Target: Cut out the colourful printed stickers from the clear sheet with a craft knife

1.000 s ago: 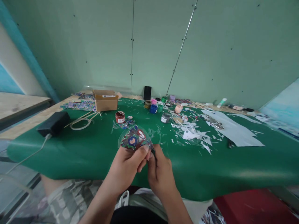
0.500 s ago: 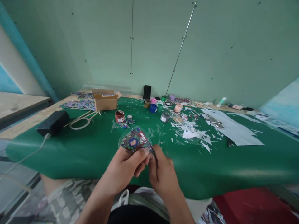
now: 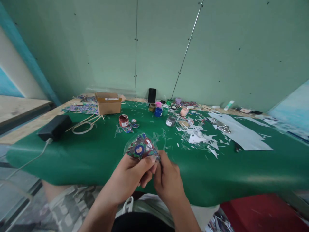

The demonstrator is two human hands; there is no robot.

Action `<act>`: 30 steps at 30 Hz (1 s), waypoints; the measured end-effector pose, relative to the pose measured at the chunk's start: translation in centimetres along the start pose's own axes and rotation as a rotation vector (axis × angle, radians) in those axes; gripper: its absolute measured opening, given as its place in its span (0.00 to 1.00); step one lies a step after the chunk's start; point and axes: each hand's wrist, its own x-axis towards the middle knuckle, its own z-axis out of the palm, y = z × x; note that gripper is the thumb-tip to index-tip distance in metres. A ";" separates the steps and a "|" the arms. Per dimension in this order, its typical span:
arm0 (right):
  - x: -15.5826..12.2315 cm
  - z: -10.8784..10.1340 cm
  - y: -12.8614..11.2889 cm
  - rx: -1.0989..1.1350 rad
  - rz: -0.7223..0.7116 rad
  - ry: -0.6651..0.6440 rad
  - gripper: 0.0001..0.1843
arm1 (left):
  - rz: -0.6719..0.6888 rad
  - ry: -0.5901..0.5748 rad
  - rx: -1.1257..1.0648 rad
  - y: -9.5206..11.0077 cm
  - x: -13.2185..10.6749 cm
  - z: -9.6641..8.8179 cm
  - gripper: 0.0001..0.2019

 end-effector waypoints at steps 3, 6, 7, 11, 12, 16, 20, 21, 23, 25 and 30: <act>0.0 0.0 0.0 0.010 0.020 -0.006 0.10 | -0.003 0.002 0.011 0.0 -0.1 0.1 0.18; 0.0 0.0 -0.1 0.016 0.041 -0.016 0.10 | -0.008 -0.001 -0.001 0.0 -0.2 0.2 0.17; 0.0 0.0 0.0 0.017 0.044 -0.019 0.10 | -0.007 -0.004 -0.002 0.0 -0.2 0.2 0.17; 0.0 0.1 0.0 0.007 0.039 -0.012 0.10 | -0.006 -0.028 -0.002 -0.2 -0.1 0.1 0.17; 0.0 0.2 0.0 0.008 0.037 -0.010 0.10 | -0.009 -0.037 -0.004 -0.2 -0.1 0.0 0.17; 0.0 0.2 0.0 0.017 -0.007 0.022 0.10 | 0.002 -0.021 0.040 -0.3 -0.1 -0.1 0.19; 0.0 0.0 -0.2 0.002 -0.059 0.041 0.10 | 0.068 0.097 0.224 -0.6 -0.6 -0.2 0.25; 0.0 0.0 -0.2 0.007 -0.068 0.048 0.10 | 0.097 0.141 0.285 -0.7 -0.8 -0.3 0.25; -0.1 -0.1 -0.4 0.026 -0.079 0.055 0.09 | 0.172 0.239 0.410 -0.8 -1.0 -0.3 0.24; -0.2 -0.1 -0.5 0.044 -0.076 0.045 0.09 | 0.251 0.333 0.515 -0.8 -1.1 -0.3 0.22; -0.2 0.0 -0.5 0.065 -0.043 0.030 0.09 | 0.371 0.458 0.668 0.1 -0.8 -0.2 0.18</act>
